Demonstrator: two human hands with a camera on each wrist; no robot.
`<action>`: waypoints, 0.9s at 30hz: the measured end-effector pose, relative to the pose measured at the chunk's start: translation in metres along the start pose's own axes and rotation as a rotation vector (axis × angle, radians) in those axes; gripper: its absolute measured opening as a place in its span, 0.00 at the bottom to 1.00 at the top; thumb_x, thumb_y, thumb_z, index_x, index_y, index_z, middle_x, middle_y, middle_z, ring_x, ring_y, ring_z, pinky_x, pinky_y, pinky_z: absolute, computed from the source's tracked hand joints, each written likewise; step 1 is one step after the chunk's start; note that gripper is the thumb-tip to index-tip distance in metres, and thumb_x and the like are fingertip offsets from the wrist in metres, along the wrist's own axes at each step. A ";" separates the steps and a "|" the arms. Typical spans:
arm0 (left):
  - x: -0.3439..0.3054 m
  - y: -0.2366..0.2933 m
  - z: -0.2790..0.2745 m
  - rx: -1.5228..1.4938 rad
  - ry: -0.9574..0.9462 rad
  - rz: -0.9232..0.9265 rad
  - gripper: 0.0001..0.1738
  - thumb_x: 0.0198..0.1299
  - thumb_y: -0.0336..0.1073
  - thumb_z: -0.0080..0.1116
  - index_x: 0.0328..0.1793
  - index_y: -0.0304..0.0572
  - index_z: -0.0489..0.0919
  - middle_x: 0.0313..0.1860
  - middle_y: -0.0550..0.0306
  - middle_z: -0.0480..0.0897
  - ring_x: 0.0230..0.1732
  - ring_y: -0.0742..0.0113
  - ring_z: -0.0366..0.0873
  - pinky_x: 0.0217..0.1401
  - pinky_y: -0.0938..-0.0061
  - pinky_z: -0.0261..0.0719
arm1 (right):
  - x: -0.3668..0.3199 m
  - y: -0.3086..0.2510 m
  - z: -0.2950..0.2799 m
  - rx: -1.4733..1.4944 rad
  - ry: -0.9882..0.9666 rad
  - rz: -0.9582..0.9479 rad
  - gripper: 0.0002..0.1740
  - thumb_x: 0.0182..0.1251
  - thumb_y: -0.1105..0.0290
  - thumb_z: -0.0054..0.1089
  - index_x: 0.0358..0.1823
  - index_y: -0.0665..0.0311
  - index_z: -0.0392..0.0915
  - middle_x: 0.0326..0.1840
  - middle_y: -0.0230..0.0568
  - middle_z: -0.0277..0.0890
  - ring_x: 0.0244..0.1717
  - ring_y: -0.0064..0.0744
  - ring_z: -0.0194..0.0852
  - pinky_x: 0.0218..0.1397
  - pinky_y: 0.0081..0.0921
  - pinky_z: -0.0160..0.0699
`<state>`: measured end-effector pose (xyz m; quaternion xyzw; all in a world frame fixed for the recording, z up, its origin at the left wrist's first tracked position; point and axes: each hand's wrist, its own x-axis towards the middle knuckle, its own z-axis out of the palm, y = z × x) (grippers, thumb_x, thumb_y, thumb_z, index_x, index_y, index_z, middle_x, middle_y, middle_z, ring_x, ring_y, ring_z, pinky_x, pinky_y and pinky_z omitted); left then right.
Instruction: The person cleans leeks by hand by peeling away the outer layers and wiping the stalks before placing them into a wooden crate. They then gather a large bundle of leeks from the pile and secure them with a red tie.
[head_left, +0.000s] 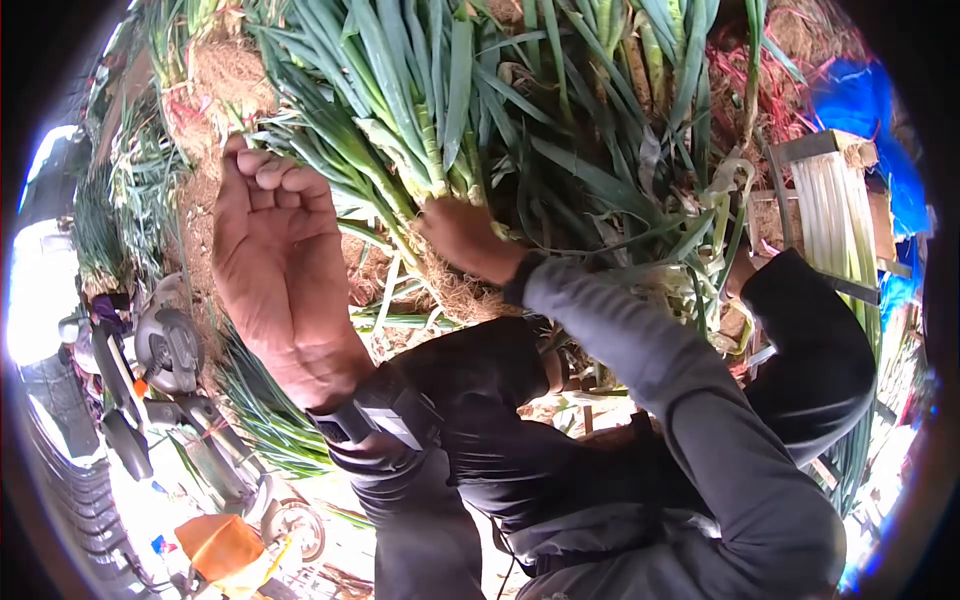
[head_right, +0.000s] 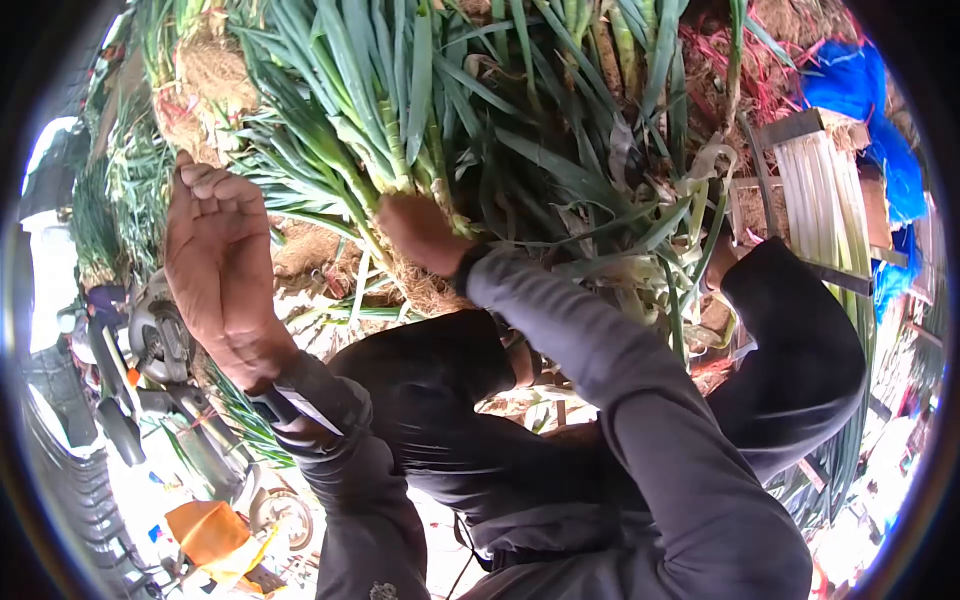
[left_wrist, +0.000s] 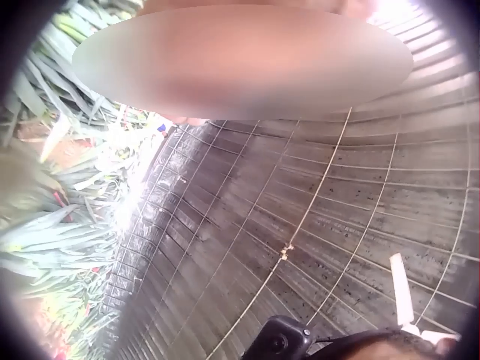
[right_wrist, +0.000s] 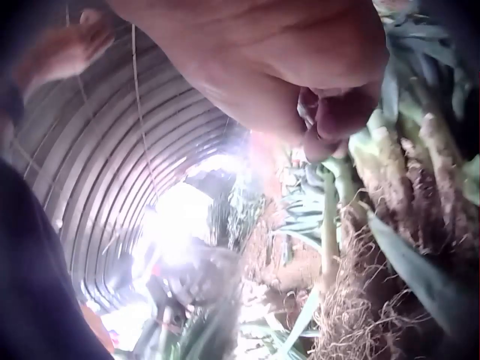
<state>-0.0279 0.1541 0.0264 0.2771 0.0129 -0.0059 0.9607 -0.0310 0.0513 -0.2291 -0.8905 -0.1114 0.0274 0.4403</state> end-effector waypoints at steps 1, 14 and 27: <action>0.000 -0.001 0.000 0.004 -0.002 -0.010 0.12 0.79 0.32 0.51 0.59 0.30 0.76 0.44 0.54 0.82 0.44 0.68 0.78 0.53 0.72 0.80 | -0.008 -0.002 0.021 0.003 -0.024 -0.124 0.10 0.68 0.66 0.60 0.35 0.65 0.76 0.32 0.51 0.80 0.27 0.53 0.83 0.33 0.49 0.80; -0.005 0.012 -0.008 0.007 0.052 0.003 0.12 0.80 0.33 0.49 0.59 0.33 0.76 0.43 0.55 0.82 0.43 0.68 0.77 0.51 0.72 0.80 | -0.063 -0.017 0.113 -0.011 -0.058 0.274 0.12 0.59 0.71 0.62 0.42 0.70 0.84 0.29 0.51 0.86 0.31 0.53 0.88 0.34 0.44 0.84; 0.011 -0.009 -0.020 0.202 0.291 0.132 0.09 0.71 0.31 0.63 0.50 0.33 0.79 0.40 0.55 0.83 0.40 0.67 0.80 0.50 0.72 0.86 | -0.028 0.005 -0.209 0.573 -0.543 0.184 0.20 0.74 0.53 0.63 0.27 0.58 0.81 0.16 0.25 0.71 0.15 0.14 0.63 0.21 0.21 0.63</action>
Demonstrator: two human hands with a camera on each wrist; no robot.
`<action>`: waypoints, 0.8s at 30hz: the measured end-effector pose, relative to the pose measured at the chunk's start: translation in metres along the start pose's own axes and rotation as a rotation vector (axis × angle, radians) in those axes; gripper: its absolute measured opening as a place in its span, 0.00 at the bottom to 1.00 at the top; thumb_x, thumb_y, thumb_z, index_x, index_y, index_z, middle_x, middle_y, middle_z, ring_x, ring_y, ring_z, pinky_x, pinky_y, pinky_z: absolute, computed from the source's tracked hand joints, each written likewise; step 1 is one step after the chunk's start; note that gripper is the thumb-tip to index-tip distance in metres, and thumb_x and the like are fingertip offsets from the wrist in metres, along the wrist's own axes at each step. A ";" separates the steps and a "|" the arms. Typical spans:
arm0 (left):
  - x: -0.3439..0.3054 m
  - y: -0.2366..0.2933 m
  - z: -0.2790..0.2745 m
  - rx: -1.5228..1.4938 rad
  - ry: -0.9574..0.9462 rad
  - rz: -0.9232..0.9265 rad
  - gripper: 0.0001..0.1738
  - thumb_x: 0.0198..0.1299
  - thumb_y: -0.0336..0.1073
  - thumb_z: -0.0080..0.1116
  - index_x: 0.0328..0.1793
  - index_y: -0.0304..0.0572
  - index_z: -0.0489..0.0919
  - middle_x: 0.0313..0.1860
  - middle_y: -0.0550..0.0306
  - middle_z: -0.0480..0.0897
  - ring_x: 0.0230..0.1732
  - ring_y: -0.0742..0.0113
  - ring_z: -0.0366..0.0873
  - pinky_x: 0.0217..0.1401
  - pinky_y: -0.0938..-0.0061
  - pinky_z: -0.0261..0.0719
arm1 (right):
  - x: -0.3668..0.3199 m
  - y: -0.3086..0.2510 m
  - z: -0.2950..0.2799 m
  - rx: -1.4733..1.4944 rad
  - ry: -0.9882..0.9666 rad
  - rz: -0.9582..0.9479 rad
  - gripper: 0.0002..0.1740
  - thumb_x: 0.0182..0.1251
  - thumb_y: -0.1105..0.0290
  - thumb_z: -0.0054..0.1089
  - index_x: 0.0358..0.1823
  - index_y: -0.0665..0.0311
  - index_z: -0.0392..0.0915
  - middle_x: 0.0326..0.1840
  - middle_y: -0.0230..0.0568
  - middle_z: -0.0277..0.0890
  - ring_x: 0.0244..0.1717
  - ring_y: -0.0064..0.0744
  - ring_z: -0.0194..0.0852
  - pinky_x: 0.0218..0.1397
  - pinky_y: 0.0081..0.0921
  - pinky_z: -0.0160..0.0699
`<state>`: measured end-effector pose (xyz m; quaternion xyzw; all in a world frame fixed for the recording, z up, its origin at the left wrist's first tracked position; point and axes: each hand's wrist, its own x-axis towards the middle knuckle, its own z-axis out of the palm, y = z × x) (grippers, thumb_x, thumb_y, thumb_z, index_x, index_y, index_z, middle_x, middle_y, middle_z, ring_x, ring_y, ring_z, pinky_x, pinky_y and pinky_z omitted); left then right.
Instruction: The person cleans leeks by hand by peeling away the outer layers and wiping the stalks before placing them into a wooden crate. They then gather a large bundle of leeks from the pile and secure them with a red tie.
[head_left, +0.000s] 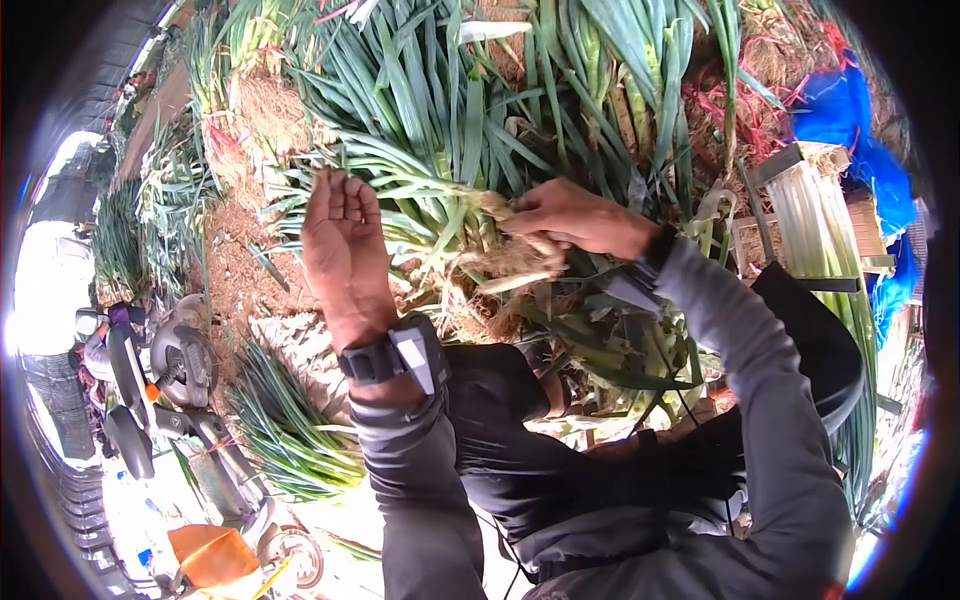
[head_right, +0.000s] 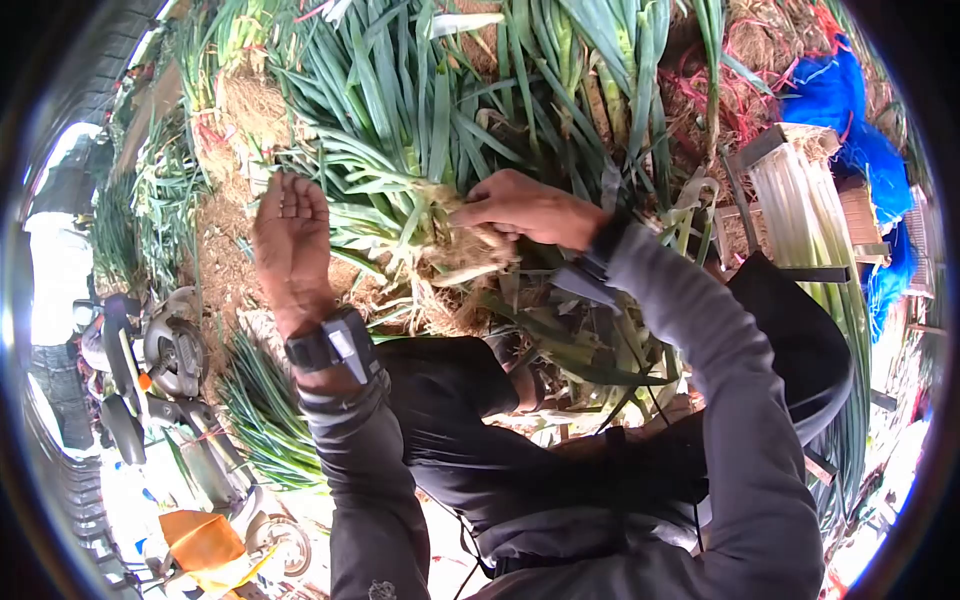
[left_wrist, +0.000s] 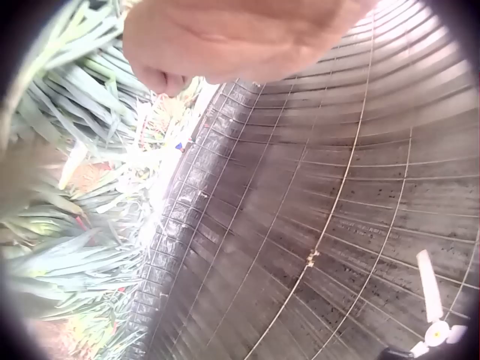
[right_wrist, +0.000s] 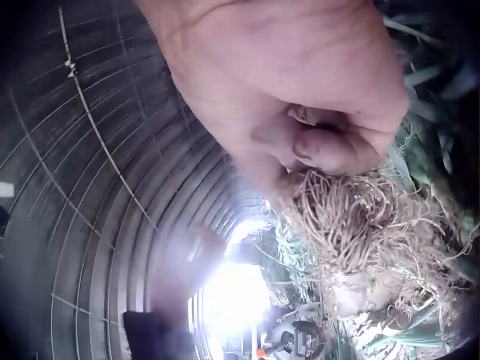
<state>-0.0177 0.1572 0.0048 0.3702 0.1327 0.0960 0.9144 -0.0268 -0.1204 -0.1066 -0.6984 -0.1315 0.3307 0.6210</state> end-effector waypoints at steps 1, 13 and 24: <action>-0.005 -0.006 0.009 0.035 0.066 -0.011 0.09 0.71 0.32 0.64 0.50 0.34 0.78 0.40 0.54 0.81 0.40 0.66 0.80 0.51 0.72 0.86 | -0.023 -0.014 -0.006 -0.083 0.082 0.052 0.18 0.73 0.54 0.66 0.35 0.62 0.85 0.19 0.28 0.75 0.15 0.16 0.65 0.22 0.22 0.67; -0.026 -0.121 0.077 0.143 -0.416 -0.380 0.49 0.75 0.61 0.52 0.81 0.23 0.51 0.70 0.30 0.69 0.71 0.45 0.71 0.80 0.55 0.69 | -0.208 -0.064 -0.013 -0.011 0.283 -0.274 0.13 0.73 0.65 0.68 0.47 0.69 0.83 0.33 0.31 0.78 0.32 0.16 0.69 0.31 0.23 0.66; -0.032 -0.169 0.103 0.027 -0.556 -0.379 0.18 0.70 0.33 0.66 0.62 0.34 0.78 0.53 0.44 0.85 0.56 0.53 0.86 0.64 0.59 0.86 | -0.180 -0.023 -0.014 -0.652 0.605 -0.359 0.24 0.73 0.55 0.66 0.60 0.64 0.81 0.37 0.50 0.81 0.35 0.35 0.82 0.40 0.33 0.84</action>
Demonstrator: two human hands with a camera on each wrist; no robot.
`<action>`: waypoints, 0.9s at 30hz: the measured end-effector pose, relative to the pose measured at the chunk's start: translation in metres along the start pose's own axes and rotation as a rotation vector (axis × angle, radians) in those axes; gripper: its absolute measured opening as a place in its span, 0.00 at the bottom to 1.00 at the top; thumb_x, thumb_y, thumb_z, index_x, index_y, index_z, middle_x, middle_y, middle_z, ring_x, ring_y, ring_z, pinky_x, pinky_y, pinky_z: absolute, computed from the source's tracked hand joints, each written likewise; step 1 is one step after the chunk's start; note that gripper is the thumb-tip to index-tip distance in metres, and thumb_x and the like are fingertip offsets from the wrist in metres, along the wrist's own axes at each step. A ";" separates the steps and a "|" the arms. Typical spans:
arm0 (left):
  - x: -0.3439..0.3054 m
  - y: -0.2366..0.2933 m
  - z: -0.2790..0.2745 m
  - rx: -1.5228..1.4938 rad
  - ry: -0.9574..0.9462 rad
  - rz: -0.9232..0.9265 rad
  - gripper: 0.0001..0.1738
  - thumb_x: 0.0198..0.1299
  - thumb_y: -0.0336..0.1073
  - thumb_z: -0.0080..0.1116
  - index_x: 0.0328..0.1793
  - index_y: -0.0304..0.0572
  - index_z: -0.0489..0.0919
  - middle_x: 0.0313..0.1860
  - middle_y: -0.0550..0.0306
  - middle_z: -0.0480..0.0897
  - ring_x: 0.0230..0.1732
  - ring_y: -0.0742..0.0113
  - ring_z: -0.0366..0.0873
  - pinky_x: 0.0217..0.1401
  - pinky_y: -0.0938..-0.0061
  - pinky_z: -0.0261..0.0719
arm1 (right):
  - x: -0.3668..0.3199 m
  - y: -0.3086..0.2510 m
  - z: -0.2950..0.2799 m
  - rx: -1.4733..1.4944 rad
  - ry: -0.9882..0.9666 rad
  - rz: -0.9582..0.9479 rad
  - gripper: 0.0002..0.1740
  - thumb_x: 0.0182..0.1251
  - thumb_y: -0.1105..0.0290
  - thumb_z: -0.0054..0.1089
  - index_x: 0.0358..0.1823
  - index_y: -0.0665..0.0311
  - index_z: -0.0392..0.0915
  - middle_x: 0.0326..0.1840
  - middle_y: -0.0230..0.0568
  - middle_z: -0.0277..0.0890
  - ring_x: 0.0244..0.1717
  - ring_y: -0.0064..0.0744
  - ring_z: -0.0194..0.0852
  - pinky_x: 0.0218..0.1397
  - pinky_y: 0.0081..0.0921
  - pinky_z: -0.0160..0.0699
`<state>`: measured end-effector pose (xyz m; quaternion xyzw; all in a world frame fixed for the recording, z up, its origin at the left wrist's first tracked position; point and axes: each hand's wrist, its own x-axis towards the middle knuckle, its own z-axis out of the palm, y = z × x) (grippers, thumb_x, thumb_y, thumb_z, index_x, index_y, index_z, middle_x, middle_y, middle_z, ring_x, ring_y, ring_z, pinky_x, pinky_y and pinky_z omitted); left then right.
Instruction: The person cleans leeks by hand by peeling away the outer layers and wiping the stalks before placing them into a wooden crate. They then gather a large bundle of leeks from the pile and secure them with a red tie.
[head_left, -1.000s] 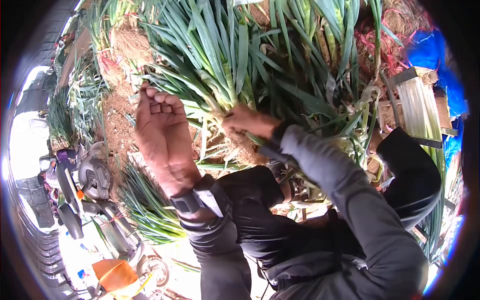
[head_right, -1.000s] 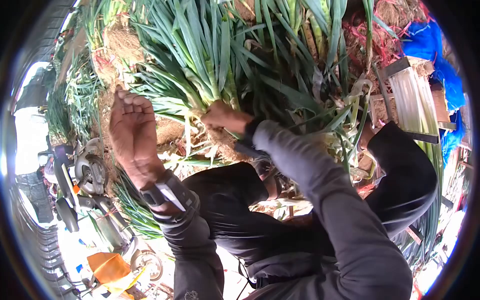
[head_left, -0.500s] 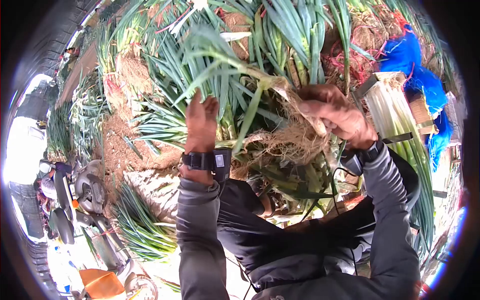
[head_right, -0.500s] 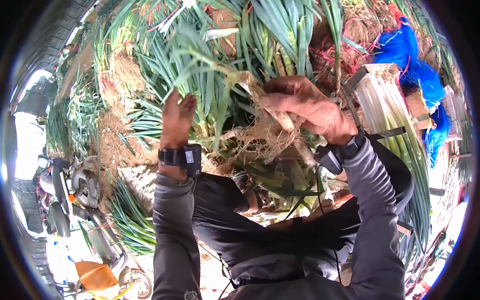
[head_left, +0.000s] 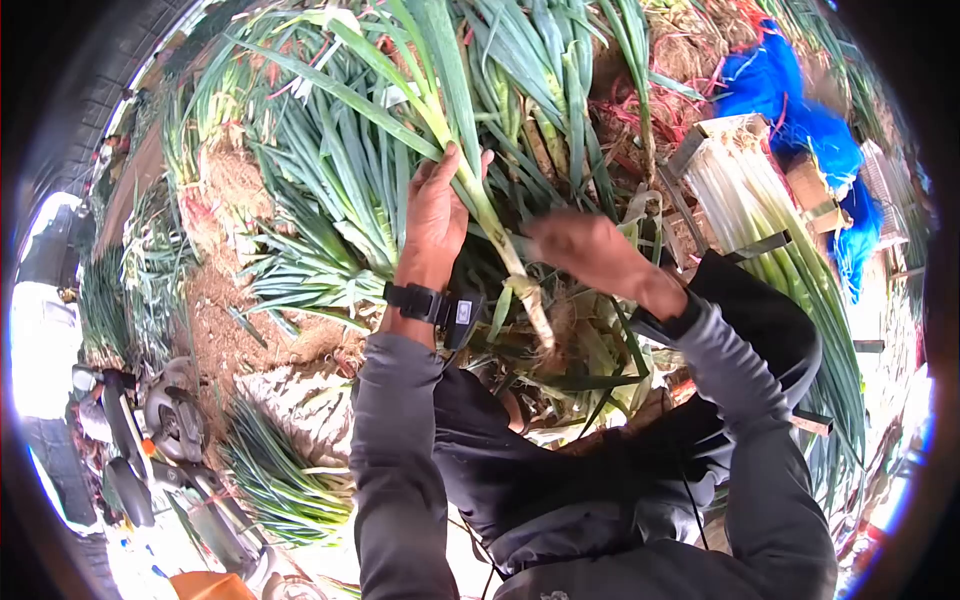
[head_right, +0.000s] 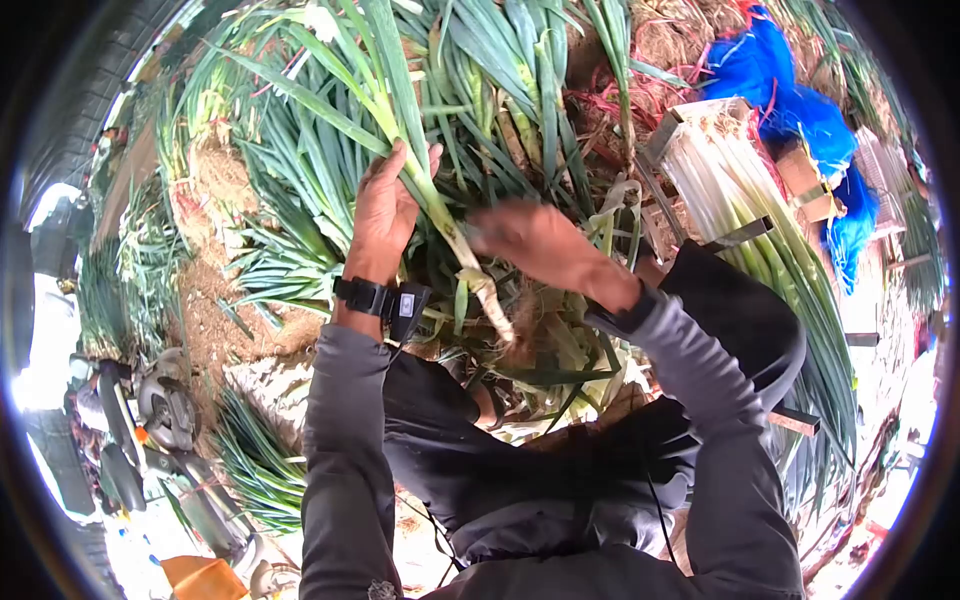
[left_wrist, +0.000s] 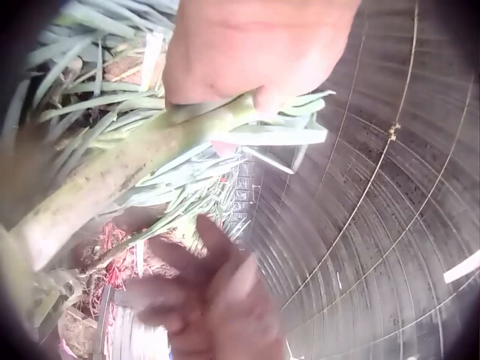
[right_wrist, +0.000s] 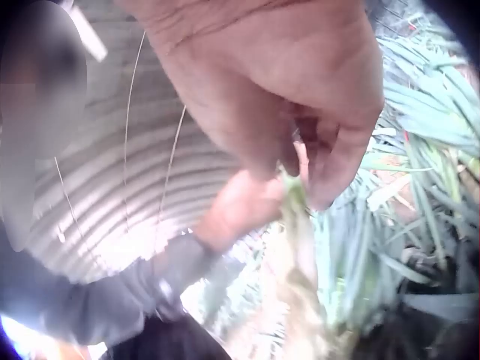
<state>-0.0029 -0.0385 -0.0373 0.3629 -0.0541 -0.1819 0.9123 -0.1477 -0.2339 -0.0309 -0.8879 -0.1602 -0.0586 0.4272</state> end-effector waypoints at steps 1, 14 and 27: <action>-0.006 0.001 0.007 0.020 0.001 0.000 0.19 0.71 0.34 0.64 0.64 0.33 0.78 0.56 0.44 0.84 0.59 0.53 0.84 0.63 0.61 0.85 | 0.022 -0.015 -0.006 0.150 0.156 0.077 0.20 0.74 0.58 0.67 0.55 0.67 0.83 0.36 0.49 0.82 0.34 0.31 0.81 0.41 0.29 0.83; -0.016 0.030 0.009 -0.012 -0.106 0.189 0.25 0.75 0.46 0.59 0.63 0.28 0.78 0.58 0.47 0.82 0.59 0.60 0.80 0.64 0.66 0.82 | 0.117 -0.037 0.026 0.786 0.114 0.017 0.11 0.66 0.69 0.76 0.40 0.66 0.81 0.38 0.25 0.79 0.42 0.13 0.73 0.46 0.17 0.76; -0.006 0.077 -0.024 -0.122 -0.004 0.333 0.14 0.70 0.33 0.65 0.58 0.43 0.75 0.49 0.51 0.82 0.44 0.63 0.80 0.46 0.71 0.86 | 0.008 0.003 0.019 0.826 -0.112 0.236 0.11 0.73 0.64 0.68 0.45 0.64 0.79 0.29 0.34 0.80 0.21 0.19 0.74 0.22 0.16 0.71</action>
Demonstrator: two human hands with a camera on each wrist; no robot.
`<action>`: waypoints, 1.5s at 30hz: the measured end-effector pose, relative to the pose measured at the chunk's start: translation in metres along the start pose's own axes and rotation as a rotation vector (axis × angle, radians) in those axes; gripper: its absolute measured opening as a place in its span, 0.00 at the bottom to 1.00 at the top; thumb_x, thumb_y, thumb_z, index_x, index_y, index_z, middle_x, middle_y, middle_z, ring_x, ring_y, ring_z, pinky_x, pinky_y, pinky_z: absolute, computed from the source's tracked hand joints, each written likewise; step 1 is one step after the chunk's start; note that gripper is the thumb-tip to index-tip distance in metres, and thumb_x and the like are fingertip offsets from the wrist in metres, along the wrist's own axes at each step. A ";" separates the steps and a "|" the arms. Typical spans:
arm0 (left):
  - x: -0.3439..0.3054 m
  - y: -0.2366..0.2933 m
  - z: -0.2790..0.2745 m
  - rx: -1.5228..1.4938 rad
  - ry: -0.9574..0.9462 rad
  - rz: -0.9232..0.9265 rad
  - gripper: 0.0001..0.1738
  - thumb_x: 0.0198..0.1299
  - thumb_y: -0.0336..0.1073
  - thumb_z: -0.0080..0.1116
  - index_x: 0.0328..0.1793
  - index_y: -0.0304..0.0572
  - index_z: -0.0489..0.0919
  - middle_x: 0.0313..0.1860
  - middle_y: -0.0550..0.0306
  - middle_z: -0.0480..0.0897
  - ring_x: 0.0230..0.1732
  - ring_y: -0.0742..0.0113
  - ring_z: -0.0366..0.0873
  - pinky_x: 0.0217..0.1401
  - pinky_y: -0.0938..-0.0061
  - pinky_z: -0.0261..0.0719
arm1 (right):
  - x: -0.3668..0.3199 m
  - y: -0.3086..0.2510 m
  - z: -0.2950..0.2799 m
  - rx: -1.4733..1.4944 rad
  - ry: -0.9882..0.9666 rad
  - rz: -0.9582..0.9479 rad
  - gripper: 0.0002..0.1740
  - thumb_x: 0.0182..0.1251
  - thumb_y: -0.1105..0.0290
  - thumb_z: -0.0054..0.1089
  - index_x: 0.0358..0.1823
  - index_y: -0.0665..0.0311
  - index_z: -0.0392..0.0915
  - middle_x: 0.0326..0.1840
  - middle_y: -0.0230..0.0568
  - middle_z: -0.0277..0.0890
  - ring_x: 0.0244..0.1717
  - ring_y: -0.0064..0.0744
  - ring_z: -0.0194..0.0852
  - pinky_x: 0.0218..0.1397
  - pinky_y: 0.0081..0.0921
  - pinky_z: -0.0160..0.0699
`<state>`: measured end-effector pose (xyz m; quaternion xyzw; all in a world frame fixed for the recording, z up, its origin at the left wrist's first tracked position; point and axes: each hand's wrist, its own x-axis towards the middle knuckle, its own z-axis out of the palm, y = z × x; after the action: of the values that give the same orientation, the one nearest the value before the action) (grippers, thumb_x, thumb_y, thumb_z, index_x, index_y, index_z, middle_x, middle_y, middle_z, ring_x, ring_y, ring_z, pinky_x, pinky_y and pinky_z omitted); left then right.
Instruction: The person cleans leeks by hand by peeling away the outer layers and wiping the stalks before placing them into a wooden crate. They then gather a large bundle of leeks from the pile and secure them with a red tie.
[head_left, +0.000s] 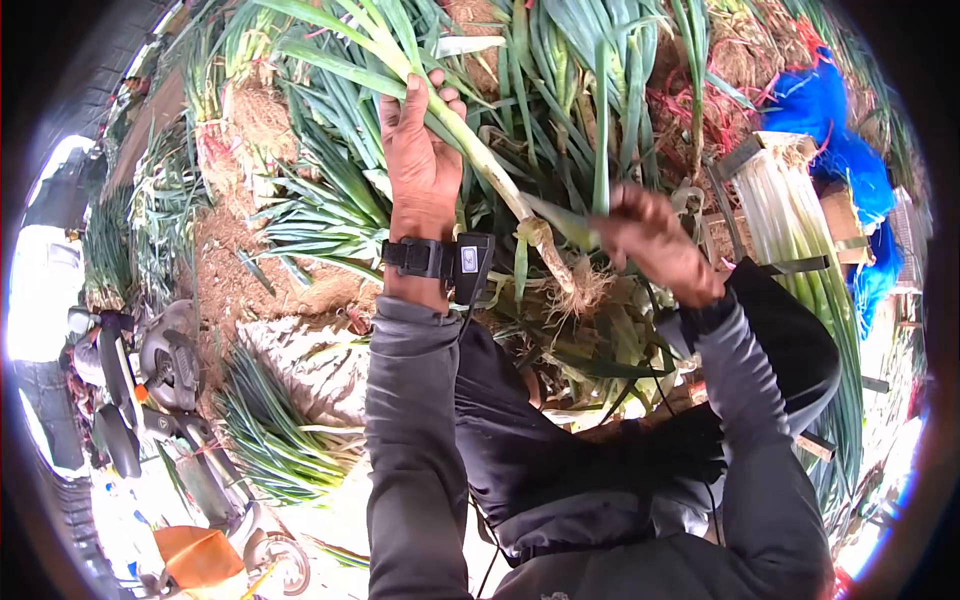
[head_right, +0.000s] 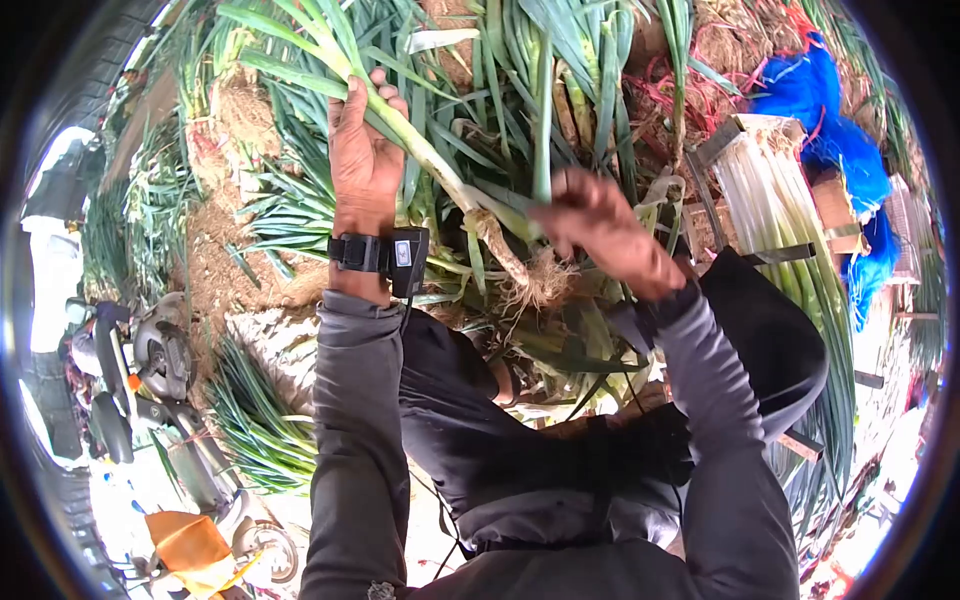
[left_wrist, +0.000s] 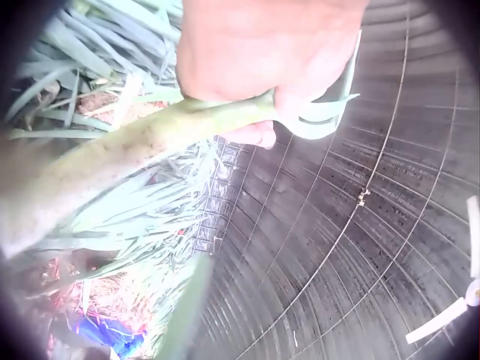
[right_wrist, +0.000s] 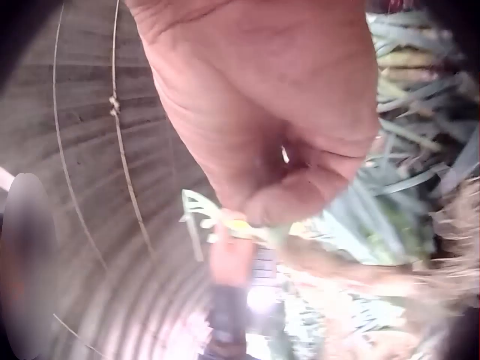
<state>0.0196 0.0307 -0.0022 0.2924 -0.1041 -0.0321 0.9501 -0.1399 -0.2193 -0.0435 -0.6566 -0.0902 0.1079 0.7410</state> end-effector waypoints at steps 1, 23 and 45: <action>0.000 0.003 -0.003 0.014 0.009 0.014 0.14 0.70 0.33 0.65 0.58 0.43 0.75 0.50 0.51 0.82 0.45 0.63 0.80 0.46 0.70 0.86 | -0.017 0.031 -0.011 -0.132 -0.096 0.149 0.12 0.73 0.63 0.67 0.47 0.64 0.79 0.30 0.35 0.80 0.21 0.20 0.74 0.22 0.18 0.72; 0.008 -0.033 -0.012 0.144 0.019 -0.266 0.12 0.70 0.28 0.64 0.57 0.39 0.82 0.48 0.55 0.87 0.51 0.62 0.85 0.55 0.66 0.85 | 0.110 -0.015 0.024 -0.332 0.236 -0.218 0.09 0.67 0.71 0.71 0.44 0.69 0.84 0.30 0.37 0.82 0.33 0.23 0.77 0.38 0.25 0.78; 0.041 0.026 -0.075 -0.085 0.296 0.015 0.10 0.69 0.29 0.65 0.51 0.39 0.75 0.42 0.51 0.78 0.40 0.62 0.77 0.39 0.71 0.83 | 0.039 0.025 0.045 -1.164 0.140 -0.453 0.32 0.75 0.47 0.60 0.66 0.66 0.69 0.52 0.51 0.81 0.36 0.49 0.86 0.41 0.35 0.88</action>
<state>0.0764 0.0883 -0.0412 0.2529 0.0361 0.0140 0.9667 -0.1159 -0.1632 -0.0628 -0.9225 -0.2225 -0.1618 0.2709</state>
